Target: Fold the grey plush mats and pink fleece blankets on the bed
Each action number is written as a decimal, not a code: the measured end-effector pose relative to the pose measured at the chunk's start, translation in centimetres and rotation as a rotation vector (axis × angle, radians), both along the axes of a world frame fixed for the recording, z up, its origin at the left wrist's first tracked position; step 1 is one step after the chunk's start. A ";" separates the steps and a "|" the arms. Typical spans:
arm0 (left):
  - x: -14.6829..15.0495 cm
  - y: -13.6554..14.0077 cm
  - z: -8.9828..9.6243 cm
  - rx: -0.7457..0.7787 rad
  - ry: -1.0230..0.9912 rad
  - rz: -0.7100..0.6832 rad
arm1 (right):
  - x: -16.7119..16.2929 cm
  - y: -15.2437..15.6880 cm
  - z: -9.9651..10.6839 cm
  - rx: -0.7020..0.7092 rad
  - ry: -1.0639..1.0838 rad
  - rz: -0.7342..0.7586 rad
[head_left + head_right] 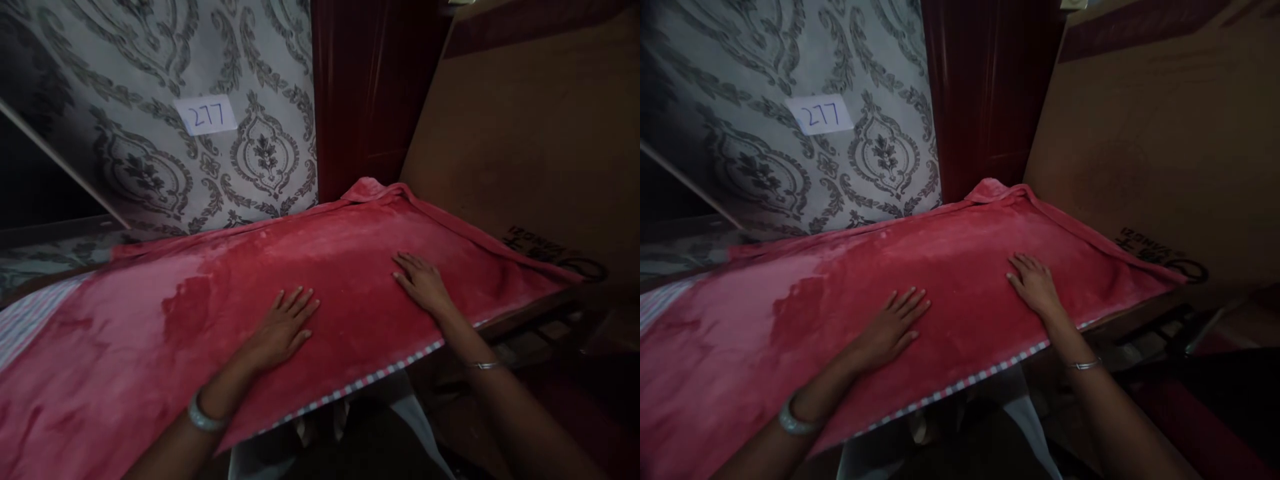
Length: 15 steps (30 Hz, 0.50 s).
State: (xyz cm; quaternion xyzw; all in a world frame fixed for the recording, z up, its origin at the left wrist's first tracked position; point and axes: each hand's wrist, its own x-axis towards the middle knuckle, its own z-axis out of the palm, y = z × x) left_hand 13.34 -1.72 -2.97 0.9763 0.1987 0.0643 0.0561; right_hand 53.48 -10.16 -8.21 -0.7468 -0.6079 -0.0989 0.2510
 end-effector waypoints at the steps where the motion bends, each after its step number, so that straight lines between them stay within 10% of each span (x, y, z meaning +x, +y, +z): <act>1: 0.1 -0.3 0.2 -0.026 0.002 -0.030 | 0.0 0.0 0.0 0.004 0.007 -0.001; 11: 1.7 -4.0 1.7 -0.166 -0.136 -0.321 | -1.3 -0.2 1.2 0.041 0.107 -0.015; 15: 1.7 -4.1 1.5 -0.040 -0.264 -0.232 | -5.1 -1.5 2.2 0.028 0.258 0.254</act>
